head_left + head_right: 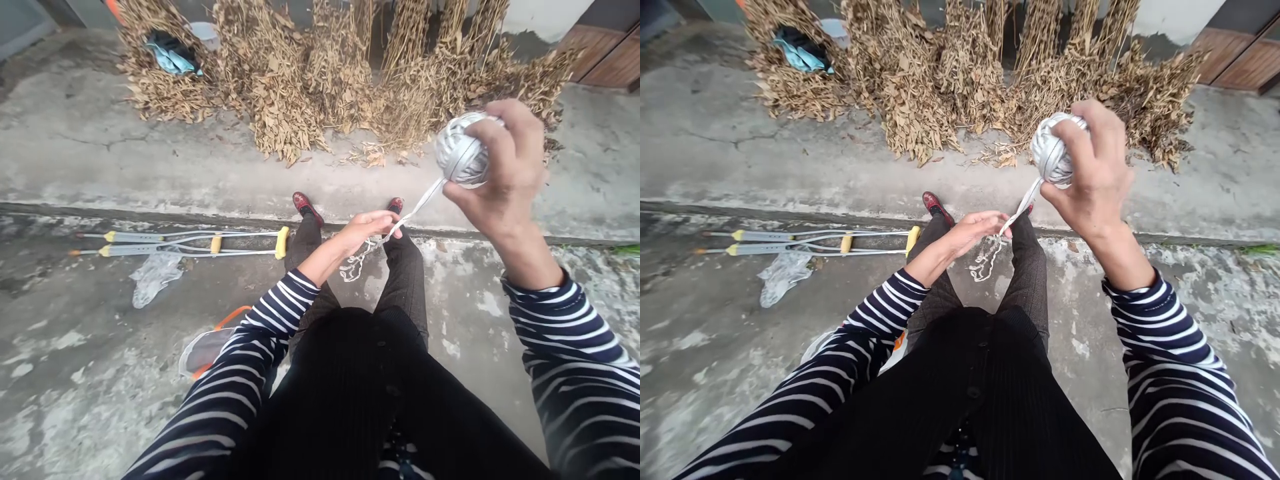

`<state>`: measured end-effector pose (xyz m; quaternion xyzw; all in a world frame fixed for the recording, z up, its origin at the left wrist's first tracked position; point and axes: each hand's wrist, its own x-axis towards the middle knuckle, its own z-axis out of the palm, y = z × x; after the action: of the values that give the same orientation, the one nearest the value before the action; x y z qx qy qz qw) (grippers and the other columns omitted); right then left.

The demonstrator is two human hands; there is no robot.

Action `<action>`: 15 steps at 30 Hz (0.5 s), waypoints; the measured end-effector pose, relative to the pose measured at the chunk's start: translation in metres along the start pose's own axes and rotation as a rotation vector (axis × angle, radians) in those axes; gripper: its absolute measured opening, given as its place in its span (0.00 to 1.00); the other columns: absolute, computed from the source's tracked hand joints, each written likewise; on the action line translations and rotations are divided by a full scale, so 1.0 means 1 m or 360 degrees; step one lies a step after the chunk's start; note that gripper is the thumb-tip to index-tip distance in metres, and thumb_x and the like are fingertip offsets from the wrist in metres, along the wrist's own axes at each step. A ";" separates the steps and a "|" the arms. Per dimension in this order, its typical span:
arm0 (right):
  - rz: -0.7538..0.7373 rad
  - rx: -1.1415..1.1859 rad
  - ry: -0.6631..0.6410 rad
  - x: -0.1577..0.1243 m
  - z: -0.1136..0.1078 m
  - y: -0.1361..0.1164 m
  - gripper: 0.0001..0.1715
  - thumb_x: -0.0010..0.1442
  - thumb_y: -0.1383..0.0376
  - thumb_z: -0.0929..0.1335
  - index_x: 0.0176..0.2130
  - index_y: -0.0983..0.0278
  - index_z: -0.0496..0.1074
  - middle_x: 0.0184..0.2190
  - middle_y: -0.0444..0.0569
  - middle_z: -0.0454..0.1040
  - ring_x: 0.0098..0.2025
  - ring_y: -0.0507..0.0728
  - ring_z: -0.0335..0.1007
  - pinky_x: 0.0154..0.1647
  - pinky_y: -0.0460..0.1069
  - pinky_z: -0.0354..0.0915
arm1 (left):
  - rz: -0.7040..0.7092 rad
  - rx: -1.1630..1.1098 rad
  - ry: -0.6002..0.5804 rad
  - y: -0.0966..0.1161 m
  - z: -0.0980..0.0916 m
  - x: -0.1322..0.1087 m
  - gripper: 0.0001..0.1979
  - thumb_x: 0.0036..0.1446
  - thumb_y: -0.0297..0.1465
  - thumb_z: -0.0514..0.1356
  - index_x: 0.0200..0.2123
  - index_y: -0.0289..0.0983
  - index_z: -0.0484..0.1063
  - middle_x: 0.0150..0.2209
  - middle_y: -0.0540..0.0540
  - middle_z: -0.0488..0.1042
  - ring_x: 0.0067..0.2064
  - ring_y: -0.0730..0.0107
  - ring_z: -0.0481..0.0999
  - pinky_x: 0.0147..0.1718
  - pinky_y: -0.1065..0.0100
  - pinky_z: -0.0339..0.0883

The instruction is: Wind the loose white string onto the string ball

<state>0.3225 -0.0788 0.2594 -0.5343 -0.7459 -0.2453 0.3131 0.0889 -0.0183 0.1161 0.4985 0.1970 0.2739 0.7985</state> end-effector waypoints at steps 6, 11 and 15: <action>0.0157 -0.0103 -0.0109 0.002 0.015 0.009 0.35 0.52 0.64 0.76 0.58 0.58 0.71 0.66 0.60 0.68 0.68 0.72 0.62 0.63 0.66 0.67 | 0.0031 0.0074 0.0021 0.006 0.019 -0.002 0.16 0.58 0.42 0.71 0.35 0.33 0.78 0.24 0.47 0.78 0.29 0.71 0.77 0.42 0.66 0.68; 0.0098 -0.0178 -0.0004 0.003 0.013 0.021 0.37 0.50 0.63 0.77 0.58 0.60 0.71 0.65 0.61 0.69 0.65 0.72 0.64 0.61 0.65 0.67 | -0.0223 0.0114 -0.0205 0.001 0.017 -0.017 0.14 0.56 0.39 0.70 0.32 0.33 0.76 0.21 0.49 0.75 0.25 0.72 0.74 0.40 0.65 0.69; 0.0018 -0.0181 0.0103 0.010 0.005 0.027 0.39 0.51 0.62 0.78 0.60 0.59 0.70 0.64 0.60 0.69 0.66 0.71 0.65 0.61 0.63 0.68 | -0.0500 0.0259 -0.0285 -0.016 0.004 -0.018 0.14 0.58 0.39 0.67 0.32 0.33 0.77 0.24 0.44 0.78 0.29 0.69 0.78 0.37 0.67 0.67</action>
<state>0.3453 -0.0606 0.2642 -0.5472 -0.7171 -0.3026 0.3077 0.0813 -0.0384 0.1040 0.5469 0.2223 0.0836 0.8028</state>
